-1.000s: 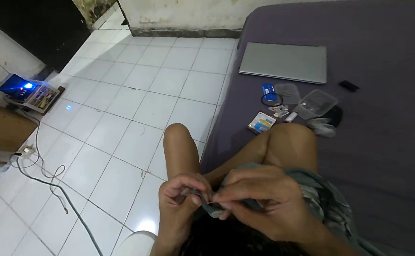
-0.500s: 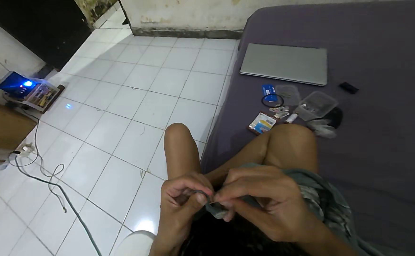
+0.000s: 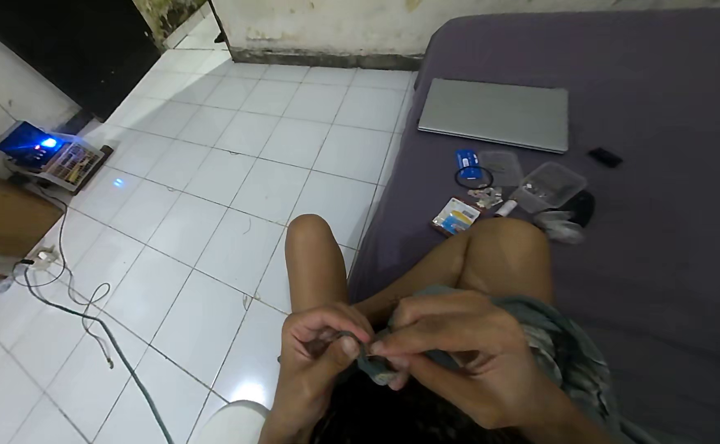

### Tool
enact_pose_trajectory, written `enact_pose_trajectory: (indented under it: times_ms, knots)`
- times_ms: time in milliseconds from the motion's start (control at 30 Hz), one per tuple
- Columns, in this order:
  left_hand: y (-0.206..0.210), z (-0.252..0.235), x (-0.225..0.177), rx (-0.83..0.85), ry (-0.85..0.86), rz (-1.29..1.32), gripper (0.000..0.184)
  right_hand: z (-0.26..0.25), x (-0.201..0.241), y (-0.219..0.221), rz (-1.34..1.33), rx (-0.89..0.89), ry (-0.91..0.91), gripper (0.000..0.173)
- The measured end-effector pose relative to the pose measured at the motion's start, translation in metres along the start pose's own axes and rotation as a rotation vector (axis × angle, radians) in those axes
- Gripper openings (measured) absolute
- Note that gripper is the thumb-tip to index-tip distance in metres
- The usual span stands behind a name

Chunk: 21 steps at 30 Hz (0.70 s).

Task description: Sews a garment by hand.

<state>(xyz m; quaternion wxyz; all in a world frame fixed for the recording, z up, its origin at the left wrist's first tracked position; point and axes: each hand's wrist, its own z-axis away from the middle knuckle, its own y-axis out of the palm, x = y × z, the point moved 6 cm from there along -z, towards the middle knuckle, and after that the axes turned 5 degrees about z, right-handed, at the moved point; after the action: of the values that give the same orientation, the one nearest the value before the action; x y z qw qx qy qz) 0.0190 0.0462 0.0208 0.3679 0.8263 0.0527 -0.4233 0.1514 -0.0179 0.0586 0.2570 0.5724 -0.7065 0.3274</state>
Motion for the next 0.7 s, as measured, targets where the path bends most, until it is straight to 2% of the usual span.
enact_pose_trajectory:
  times_ms: [300,500,700]
  knots:
    - [0.002,0.0,0.0,0.03,-0.022,-0.104,0.019,0.001,0.0,-0.001,0.021,-0.006,0.018,0.016]
    - [0.002,0.002,0.0,-0.125,0.091,-0.198,0.017,0.004,-0.015,-0.001,-0.086,-0.038,0.157,0.019]
    - [0.002,0.001,0.005,-0.185,0.124,-0.221,0.017,0.005,-0.019,-0.006,-0.019,-0.06,0.126,0.02]
